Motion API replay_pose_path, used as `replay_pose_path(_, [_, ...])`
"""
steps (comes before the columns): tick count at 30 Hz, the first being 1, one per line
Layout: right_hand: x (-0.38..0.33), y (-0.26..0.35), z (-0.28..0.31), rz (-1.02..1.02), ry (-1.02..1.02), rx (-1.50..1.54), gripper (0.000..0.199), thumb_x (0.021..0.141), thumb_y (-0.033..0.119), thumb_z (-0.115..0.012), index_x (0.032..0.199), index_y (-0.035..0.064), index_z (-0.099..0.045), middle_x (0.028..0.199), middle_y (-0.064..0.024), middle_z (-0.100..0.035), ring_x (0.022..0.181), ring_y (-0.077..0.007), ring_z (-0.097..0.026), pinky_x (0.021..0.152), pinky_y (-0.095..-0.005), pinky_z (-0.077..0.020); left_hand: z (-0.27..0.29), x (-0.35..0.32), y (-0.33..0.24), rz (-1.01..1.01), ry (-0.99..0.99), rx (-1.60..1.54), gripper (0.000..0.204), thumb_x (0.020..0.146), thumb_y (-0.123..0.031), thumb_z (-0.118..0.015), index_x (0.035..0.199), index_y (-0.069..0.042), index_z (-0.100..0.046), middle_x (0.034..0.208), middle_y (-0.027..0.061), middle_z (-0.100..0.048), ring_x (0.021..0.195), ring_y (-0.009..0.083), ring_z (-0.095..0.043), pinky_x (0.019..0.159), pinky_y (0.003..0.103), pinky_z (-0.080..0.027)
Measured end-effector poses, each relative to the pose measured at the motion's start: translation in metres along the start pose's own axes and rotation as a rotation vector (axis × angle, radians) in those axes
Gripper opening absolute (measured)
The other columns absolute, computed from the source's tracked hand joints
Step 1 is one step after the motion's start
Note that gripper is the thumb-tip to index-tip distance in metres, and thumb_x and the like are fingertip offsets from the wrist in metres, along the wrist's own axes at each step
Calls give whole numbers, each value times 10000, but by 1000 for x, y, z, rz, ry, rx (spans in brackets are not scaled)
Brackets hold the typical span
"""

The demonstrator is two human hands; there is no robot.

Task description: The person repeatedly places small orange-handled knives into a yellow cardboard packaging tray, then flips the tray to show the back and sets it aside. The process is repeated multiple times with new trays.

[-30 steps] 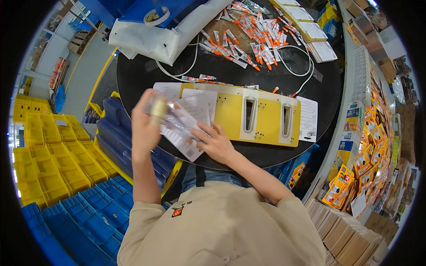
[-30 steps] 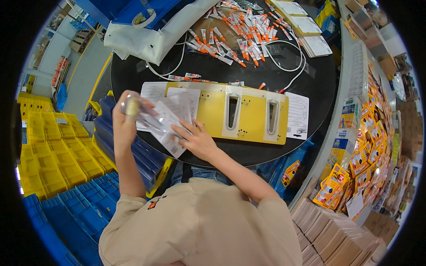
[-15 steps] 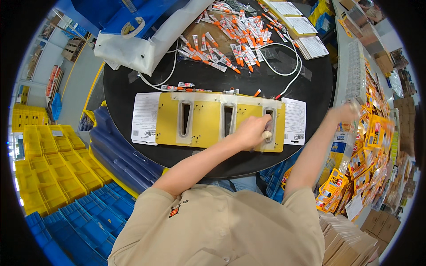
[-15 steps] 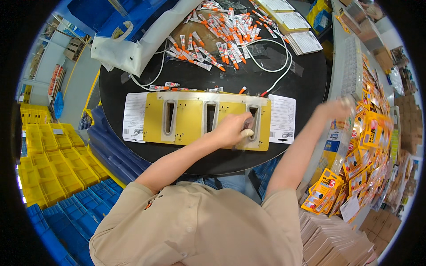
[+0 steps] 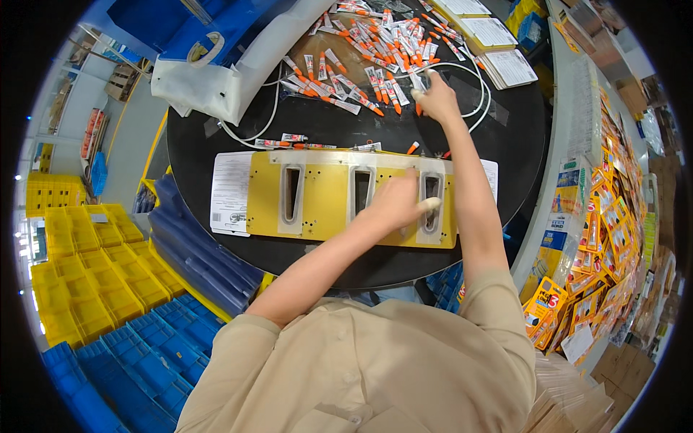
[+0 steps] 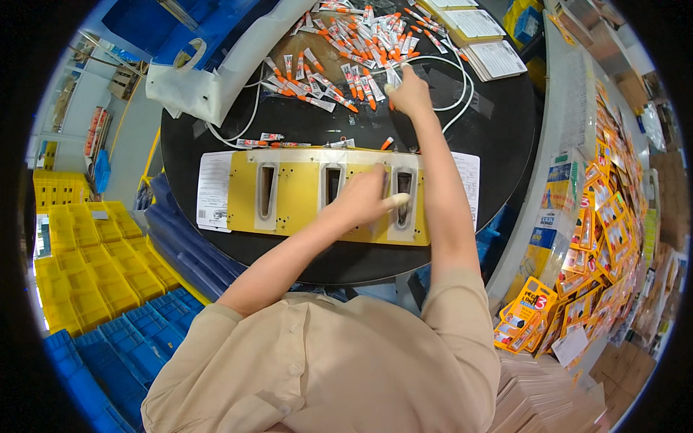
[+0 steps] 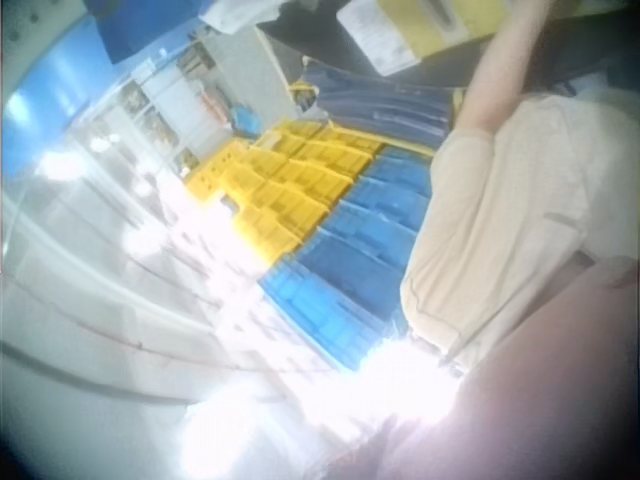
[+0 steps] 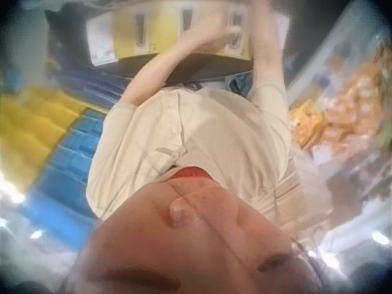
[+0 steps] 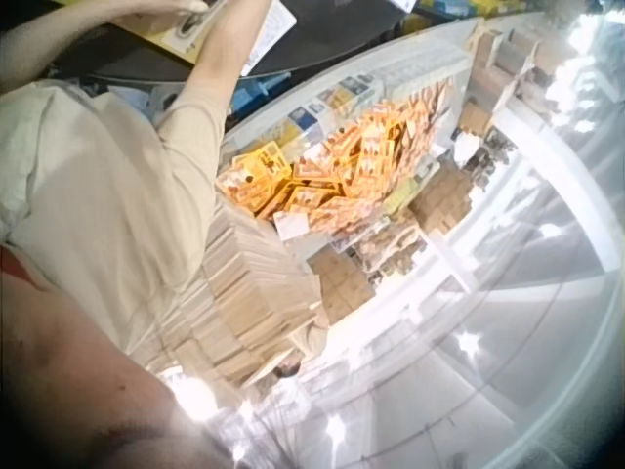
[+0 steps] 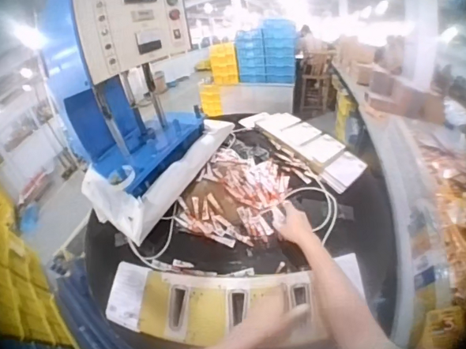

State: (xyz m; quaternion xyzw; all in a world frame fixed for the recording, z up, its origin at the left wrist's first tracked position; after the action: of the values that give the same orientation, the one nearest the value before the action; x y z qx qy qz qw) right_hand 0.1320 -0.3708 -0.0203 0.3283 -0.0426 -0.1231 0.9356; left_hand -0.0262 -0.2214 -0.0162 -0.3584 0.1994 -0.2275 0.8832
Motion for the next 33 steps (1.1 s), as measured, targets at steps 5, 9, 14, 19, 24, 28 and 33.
replay_pose_path(5, [-132,-17,47,53,150,338,486,807,132,-673,1274,112,-544,647,-61,-594,608,-160,-609,632,-300,-485,39,-23,31,-53,-107,-287,202,819,-138,-663,955,-22,-569,785,144,-659,732,289,-670,663,384,-514])
replay_pose_path(9, [-188,-18,53,127,155,79,428,764,170,-739,1158,63,-610,734,-82,-555,654,-178,-573,618,-306,-461,57,-24,53,56,-93,-46,322,768,-243,-756,888,-10,-568,729,146,-653,701,317,-660,647,387,-511])
replay_pose_path(14, [-139,-11,40,129,32,73,237,796,219,-721,948,37,-715,793,-148,-585,711,-282,-600,646,-364,-465,67,-33,66,80,-118,265,551,683,-462,-792,862,6,-563,711,172,-650,685,362,-653,627,425,-512])
replay_pose_path(19, [-22,8,-33,230,-279,-71,201,868,192,-614,962,25,-672,965,-222,-617,889,-363,-628,789,-457,-486,68,-35,69,118,-152,299,682,678,-592,-737,891,28,-550,709,201,-651,697,392,-653,637,457,-524])
replay_pose_path(24, [20,0,-65,-89,-16,-321,402,851,254,-607,1159,3,-544,1110,-255,-603,1022,-415,-595,872,-479,-485,86,-53,80,16,-138,0,526,804,-413,-705,1004,39,-524,815,214,-652,745,331,-666,653,429,-528])
replay_pose_path(28, [-33,27,-8,238,-24,49,189,902,187,-574,996,66,-683,920,-184,-665,850,-336,-642,753,-391,-488,115,-82,119,155,-129,-517,174,884,-107,-618,979,-8,-511,778,105,-628,715,153,-645,564,281,-482])
replay_pose_path(33, [-131,80,5,659,395,20,215,796,78,-660,1010,75,-677,765,-88,-560,772,-255,-590,718,-351,-479,142,-80,140,212,-99,13,352,808,-289,-736,885,-18,-524,732,102,-622,678,208,-639,569,330,-475])
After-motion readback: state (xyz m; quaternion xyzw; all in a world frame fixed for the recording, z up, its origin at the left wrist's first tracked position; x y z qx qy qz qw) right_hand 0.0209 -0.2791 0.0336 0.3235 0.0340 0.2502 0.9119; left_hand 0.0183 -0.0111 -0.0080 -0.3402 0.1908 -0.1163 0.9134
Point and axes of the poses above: each hand's wrist, its own x-axis towards the middle knuckle, its own z-axis out of the back of the hand, y = z × x, the point moved 4 cm from there along x, towards the middle knuckle
